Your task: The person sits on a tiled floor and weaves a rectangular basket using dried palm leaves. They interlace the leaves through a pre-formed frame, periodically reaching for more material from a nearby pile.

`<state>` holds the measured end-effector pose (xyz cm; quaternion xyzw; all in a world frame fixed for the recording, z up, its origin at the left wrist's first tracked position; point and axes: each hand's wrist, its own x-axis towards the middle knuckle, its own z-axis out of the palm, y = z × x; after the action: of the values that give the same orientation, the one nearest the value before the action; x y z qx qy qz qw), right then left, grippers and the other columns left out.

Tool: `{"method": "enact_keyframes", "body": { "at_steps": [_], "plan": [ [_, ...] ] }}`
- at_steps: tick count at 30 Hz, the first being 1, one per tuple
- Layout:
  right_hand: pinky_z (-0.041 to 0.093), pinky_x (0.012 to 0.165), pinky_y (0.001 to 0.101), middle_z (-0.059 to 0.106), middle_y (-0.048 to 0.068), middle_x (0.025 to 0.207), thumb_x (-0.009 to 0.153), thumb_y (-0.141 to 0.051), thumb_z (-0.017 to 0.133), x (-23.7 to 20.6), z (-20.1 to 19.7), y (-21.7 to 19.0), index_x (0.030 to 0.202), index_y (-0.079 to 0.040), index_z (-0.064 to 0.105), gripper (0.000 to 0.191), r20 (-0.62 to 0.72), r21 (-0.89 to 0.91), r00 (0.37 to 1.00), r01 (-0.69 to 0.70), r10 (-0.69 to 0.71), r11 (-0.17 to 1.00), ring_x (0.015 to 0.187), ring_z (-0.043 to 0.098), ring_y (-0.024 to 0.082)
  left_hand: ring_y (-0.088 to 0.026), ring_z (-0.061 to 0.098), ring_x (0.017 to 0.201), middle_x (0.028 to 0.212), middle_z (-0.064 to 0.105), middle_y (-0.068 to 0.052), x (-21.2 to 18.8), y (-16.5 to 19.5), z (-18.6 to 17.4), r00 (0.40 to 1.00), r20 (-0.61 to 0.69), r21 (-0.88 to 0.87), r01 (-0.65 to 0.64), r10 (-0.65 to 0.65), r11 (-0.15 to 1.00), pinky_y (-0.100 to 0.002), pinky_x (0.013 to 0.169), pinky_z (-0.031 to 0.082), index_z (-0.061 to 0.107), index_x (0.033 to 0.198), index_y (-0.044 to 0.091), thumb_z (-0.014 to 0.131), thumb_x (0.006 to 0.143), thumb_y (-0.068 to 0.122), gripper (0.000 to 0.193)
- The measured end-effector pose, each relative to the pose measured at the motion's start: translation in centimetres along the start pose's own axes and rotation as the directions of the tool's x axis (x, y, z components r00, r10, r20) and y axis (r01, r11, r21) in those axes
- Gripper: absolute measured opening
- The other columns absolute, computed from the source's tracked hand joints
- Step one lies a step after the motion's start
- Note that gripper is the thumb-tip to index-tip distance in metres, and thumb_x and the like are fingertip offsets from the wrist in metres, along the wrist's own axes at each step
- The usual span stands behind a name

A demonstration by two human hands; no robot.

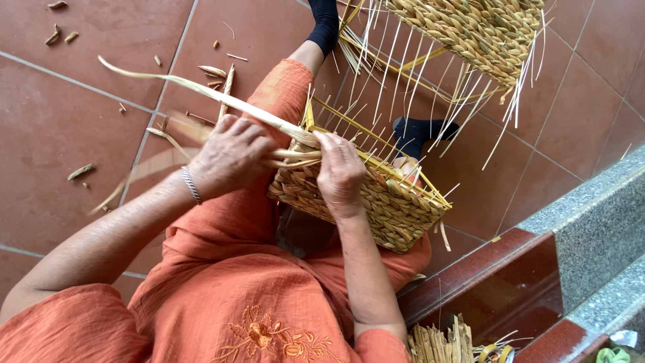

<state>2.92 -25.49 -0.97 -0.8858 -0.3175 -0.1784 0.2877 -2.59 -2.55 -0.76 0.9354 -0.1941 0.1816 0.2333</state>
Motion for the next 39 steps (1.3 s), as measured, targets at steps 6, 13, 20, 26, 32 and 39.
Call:
{"method": "enact_keyframes", "body": {
  "at_steps": [6, 13, 20, 26, 32, 39],
  "plan": [
    [0.056, 0.095, 0.0380, 0.067, 0.009, 0.117, 0.077, 0.000, 0.077, 1.7, -3.5, -1.8, 0.120, -0.007, 0.072, 0.044, 0.278, 0.144, 0.959, -0.092, 0.049, 0.985, 0.106, 0.065, 0.025, -0.026, 0.067, 0.086, 0.092, 0.068, -0.005, -1.7, -2.1, -4.2, 0.727, 0.588, 0.040, 0.411, -0.354, 0.911, -0.043, 0.075, 0.054, 0.062, 0.105, 0.019, 0.062, 0.100, 0.043, 0.025],
    [0.055, 0.090, 0.0377, 0.065, 0.003, 0.115, 0.082, -0.004, 0.081, 2.2, -3.0, -2.4, 0.101, -0.011, 0.072, 0.022, 0.218, 0.075, 0.975, -0.064, 0.046, 0.995, 0.103, 0.063, 0.025, -0.024, 0.065, 0.097, 0.097, 0.062, -0.004, -1.9, -3.9, -9.3, 0.952, 0.270, 0.427, 0.017, -0.145, 0.904, -0.048, 0.094, 0.051, 0.071, 0.100, 0.018, 0.065, 0.092, 0.028, 0.015],
    [0.054, 0.089, 0.0410, 0.068, 0.005, 0.121, 0.076, -0.003, 0.081, 2.1, -4.5, -2.1, 0.093, -0.008, 0.067, 0.023, 0.294, 0.178, 0.955, -0.101, 0.045, 0.979, 0.101, 0.062, 0.027, -0.027, 0.063, 0.105, 0.112, 0.055, -0.010, 0.7, -5.1, -6.7, 0.994, -0.040, 0.167, 0.109, -0.104, 0.980, -0.042, 0.088, 0.057, 0.074, 0.116, 0.003, 0.072, 0.101, 0.008, 0.015],
    [0.055, 0.095, 0.0394, 0.067, 0.007, 0.135, 0.071, -0.001, 0.082, 1.8, -5.2, -1.8, 0.091, -0.007, 0.068, 0.025, 0.316, 0.218, 0.949, -0.085, 0.012, 0.972, 0.107, 0.064, 0.028, -0.023, 0.068, 0.111, 0.124, 0.063, -0.010, 3.4, -0.8, -1.5, 0.972, -0.235, -0.433, -0.097, -0.008, 0.896, -0.036, 0.090, 0.061, 0.076, 0.117, 0.010, 0.082, 0.081, 0.001, 0.037],
    [0.054, 0.102, 0.0407, 0.062, 0.011, 0.140, 0.071, 0.001, 0.081, 1.3, -5.5, -2.0, 0.095, -0.006, 0.071, 0.027, 0.273, 0.171, 0.962, -0.041, -0.007, 0.984, 0.115, 0.063, 0.031, -0.026, 0.065, 0.125, 0.131, 0.066, -0.006, 4.1, -0.1, 2.3, 0.968, -0.196, -0.338, -0.217, 0.157, 0.916, -0.044, 0.109, 0.051, 0.074, 0.119, 0.010, 0.078, 0.080, 0.020, 0.041],
    [0.054, 0.102, 0.0406, 0.057, 0.014, 0.148, 0.075, 0.003, 0.076, 1.3, -5.4, -2.1, 0.098, -0.003, 0.071, 0.025, 0.267, 0.154, 0.963, -0.010, -0.032, 0.988, 0.116, 0.062, 0.032, -0.027, 0.063, 0.103, 0.128, 0.068, -0.008, 3.4, 1.7, 2.7, 1.000, -0.010, -0.489, -0.004, -0.001, 0.873, -0.039, 0.092, 0.054, 0.070, 0.118, 0.011, 0.077, 0.080, 0.020, 0.040]
  ]
}}
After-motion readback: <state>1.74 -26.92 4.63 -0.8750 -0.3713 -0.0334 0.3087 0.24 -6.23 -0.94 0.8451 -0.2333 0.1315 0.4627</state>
